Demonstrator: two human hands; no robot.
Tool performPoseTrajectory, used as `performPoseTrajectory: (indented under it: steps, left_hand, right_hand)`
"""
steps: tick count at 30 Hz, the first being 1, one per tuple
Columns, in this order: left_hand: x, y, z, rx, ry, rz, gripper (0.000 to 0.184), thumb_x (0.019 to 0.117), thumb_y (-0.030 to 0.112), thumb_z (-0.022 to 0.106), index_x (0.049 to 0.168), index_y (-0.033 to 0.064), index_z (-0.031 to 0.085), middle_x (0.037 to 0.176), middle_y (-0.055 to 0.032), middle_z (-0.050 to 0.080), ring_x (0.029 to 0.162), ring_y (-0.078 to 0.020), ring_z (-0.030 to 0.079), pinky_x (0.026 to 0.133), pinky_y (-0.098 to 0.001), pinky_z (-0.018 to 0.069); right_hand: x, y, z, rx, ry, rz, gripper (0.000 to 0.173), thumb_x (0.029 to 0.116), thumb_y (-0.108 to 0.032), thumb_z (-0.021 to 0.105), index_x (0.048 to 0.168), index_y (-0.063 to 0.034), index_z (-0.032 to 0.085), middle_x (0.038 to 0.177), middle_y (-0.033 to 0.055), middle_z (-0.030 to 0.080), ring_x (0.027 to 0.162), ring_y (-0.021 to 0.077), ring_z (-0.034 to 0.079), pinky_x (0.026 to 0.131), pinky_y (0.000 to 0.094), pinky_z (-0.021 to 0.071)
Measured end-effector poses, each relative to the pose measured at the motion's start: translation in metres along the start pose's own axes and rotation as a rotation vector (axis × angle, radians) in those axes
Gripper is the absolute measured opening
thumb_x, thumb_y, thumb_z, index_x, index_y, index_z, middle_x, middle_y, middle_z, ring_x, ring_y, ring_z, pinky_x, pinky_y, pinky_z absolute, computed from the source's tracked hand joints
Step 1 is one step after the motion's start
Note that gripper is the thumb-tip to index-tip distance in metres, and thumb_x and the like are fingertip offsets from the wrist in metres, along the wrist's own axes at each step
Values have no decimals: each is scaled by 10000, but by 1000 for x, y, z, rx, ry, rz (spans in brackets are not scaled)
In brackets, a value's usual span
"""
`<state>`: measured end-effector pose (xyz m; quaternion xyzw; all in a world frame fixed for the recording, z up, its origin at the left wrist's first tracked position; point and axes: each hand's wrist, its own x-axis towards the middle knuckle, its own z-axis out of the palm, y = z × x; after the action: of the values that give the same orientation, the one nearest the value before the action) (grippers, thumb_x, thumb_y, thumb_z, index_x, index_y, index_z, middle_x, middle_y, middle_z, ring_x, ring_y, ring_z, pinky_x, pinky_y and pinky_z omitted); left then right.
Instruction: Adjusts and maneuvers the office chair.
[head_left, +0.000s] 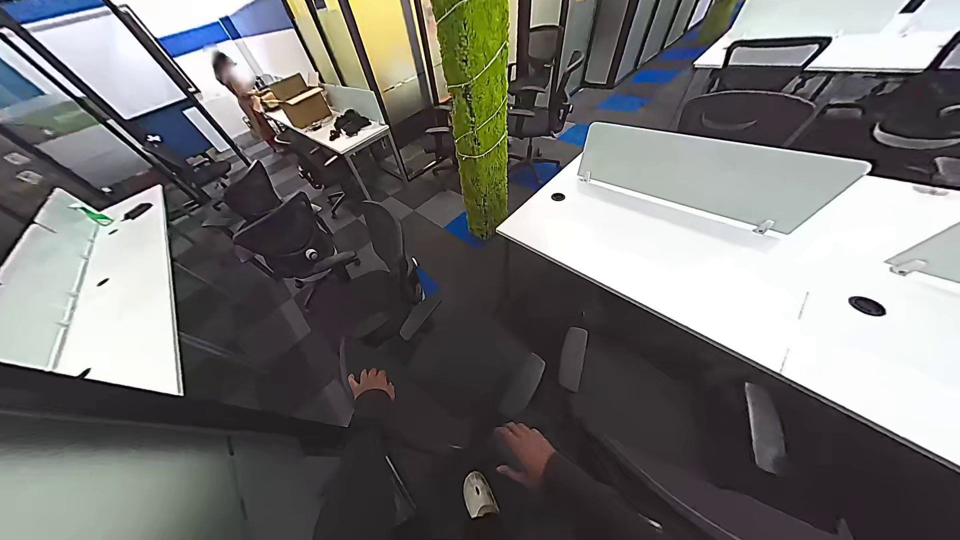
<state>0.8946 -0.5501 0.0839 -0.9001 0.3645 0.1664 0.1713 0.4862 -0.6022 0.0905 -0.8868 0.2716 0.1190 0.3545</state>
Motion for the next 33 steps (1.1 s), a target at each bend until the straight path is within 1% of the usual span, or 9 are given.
performPoseTrajectory:
  steps: [4,8,11,13,17,20,23,28,33]
  left_hand:
    - [21,-31,3,113,40,-89,523,987,426,541,1466,222,590,1650,33,405,1590,-287,205,1211,-737,13]
    - [4,-39,15,139,17,-154,616,975,379,559,1546,160,484,1692,29,319,1594,-281,188,1204,-711,153]
    - [-11,-37,19,93,-9,-207,640,977,403,532,1559,146,463,1700,6,302,1599,-270,169,1207,-709,125]
    - [-21,-38,22,33,4,-245,640,972,438,538,1542,151,490,1696,-12,313,1598,-275,172,1208,-717,90]
    - [-46,-31,35,-59,-2,-282,742,908,607,545,1495,152,552,1689,-60,323,1600,-295,154,1196,-743,58]
    - [-75,-19,35,-120,-50,-278,735,927,648,513,1494,182,554,1681,-63,337,1600,-319,139,1201,-733,39]
    - [-102,-7,32,-239,-37,-281,680,935,601,556,1501,226,550,1706,-34,282,1599,-356,115,1192,-742,98]
    - [-114,4,34,-526,217,-480,848,846,457,757,1576,171,433,1742,-136,72,1582,-466,33,1153,-769,200]
    - [-94,8,34,-670,381,-598,722,842,363,780,1486,140,544,1714,-164,195,1546,-526,132,1117,-730,304]
  right_hand:
    - [61,-68,49,-10,-37,-96,919,852,-562,763,1582,-163,373,1597,126,442,1458,353,436,1095,612,438]
    - [86,-97,65,-33,-92,-97,769,909,-485,739,1538,-158,442,1541,118,513,1397,359,504,1076,607,456]
    - [94,-91,58,-106,-101,-105,504,925,-257,722,1396,-138,587,1397,132,630,1296,363,586,1049,625,453]
    - [95,-86,51,-150,-120,-131,412,948,-218,699,1342,-124,621,1340,139,661,1262,362,610,1043,633,450]
    - [83,-69,40,-197,-80,-62,345,953,-201,663,1290,-128,655,1293,124,689,1255,339,617,1091,619,411]
    - [77,-59,25,-219,-31,49,389,887,-102,706,1274,-92,666,1322,139,672,1292,370,585,1134,646,355]
    - [84,-44,8,-248,25,137,418,852,-43,722,1265,-102,688,1396,138,624,1345,387,535,1137,668,348]
    - [105,-25,-27,-275,59,203,424,853,-46,716,1262,-157,714,1463,98,575,1399,380,474,1102,693,377]
    - [138,-22,-61,-216,-4,225,462,840,-66,746,1296,-120,690,1516,140,500,1397,447,447,905,665,544]
